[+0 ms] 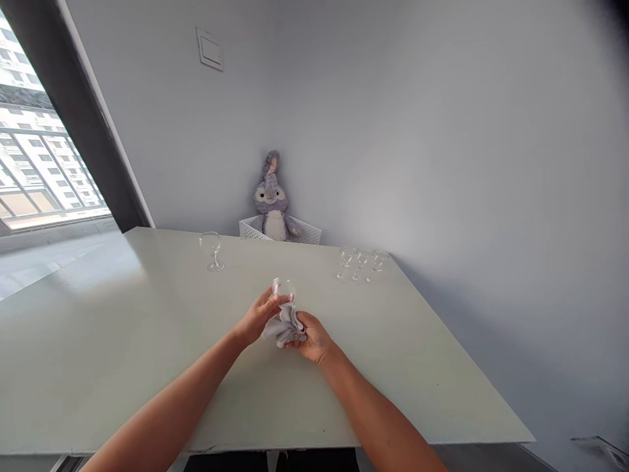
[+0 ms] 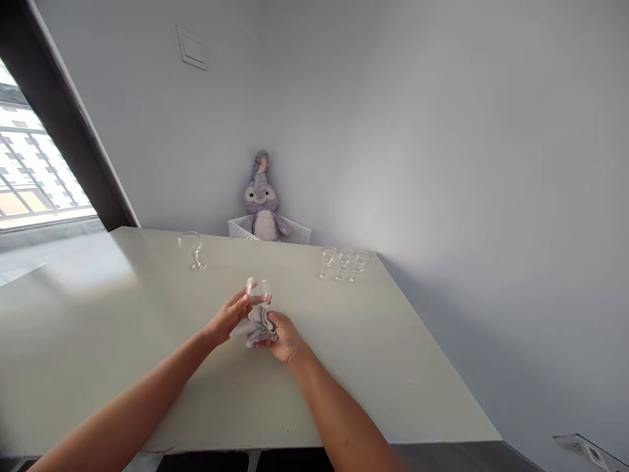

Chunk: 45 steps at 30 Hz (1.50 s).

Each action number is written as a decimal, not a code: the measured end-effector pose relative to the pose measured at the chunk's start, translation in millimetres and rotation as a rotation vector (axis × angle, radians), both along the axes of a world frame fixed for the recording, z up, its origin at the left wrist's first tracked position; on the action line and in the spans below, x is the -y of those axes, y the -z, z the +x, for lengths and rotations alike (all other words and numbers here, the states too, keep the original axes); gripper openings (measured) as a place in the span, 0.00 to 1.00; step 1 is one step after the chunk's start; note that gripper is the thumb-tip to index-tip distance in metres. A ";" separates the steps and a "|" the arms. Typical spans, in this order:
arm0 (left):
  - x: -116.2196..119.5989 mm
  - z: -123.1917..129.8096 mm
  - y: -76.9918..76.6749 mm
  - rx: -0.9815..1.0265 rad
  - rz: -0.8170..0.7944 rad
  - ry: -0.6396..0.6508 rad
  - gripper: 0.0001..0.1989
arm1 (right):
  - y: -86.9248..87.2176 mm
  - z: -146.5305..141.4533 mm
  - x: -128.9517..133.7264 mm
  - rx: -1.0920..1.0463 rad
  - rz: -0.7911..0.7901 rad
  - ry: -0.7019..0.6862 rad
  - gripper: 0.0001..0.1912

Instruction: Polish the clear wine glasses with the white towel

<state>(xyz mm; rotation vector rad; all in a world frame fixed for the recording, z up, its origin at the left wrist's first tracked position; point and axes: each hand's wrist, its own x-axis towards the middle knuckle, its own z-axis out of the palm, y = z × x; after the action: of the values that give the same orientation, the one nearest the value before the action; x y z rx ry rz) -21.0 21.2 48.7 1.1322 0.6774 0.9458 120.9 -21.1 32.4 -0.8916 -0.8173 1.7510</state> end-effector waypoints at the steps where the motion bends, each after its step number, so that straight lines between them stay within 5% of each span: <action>1: -1.6 -2.9 -1.0 0.046 -0.036 0.041 0.31 | -1.0 0.4 1.3 0.008 0.006 -0.100 0.12; 4: -1.1 -6.2 -4.2 0.070 -0.071 0.054 0.30 | -3.6 2.1 3.6 0.156 0.110 -0.208 0.10; 11: 7.1 11.6 5.1 0.049 -0.164 -0.248 0.22 | -0.3 3.3 4.4 1.506 0.750 0.327 0.07; 15: 4.5 14.0 11.1 0.115 -0.278 -0.353 0.17 | 1.8 -4.1 4.8 1.837 0.968 0.436 0.11; 18: 8.8 13.4 4.9 0.126 -0.179 -0.420 0.18 | 0.6 -6.2 2.0 1.762 0.960 0.457 0.12; 20: 13.9 13.3 -2.0 0.111 -0.031 -0.401 0.21 | 0.0 -0.9 -2.5 1.551 0.805 0.413 0.10; 24: 16.0 10.4 -12.8 0.115 0.101 -0.243 0.25 | -0.1 29.1 -15.2 0.704 0.262 0.307 0.01; 26: 11.5 7.2 -15.1 0.154 0.084 -0.246 0.25 | -1.5 44.9 -19.4 0.401 0.104 0.319 0.05; 28: 6.7 4.4 -15.8 0.190 0.084 -0.308 0.24 | -4.2 51.7 -19.5 0.270 0.061 0.308 0.10; 32: 7.3 4.5 -15.6 0.164 0.181 -0.428 0.24 | -7.4 31.0 -10.2 0.069 0.074 0.065 0.20; 37: 15.6 8.4 -16.7 0.085 0.401 -0.482 0.25 | -0.7 -2.6 1.7 0.189 0.032 0.045 0.22; 42: 8.0 -0.7 -21.5 0.119 0.445 -0.622 0.25 | -1.1 -3.4 11.3 0.502 0.206 -0.241 0.24; 45: 5.4 -3.8 -22.3 0.125 0.435 -0.649 0.25 | -3.8 2.8 11.3 1.030 0.513 0.079 0.20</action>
<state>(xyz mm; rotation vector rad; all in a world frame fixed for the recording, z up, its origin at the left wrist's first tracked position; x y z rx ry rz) -24.8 15.8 71.0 1.2348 0.7739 1.7668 123.7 -32.4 36.2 -1.4237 -1.7501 0.8388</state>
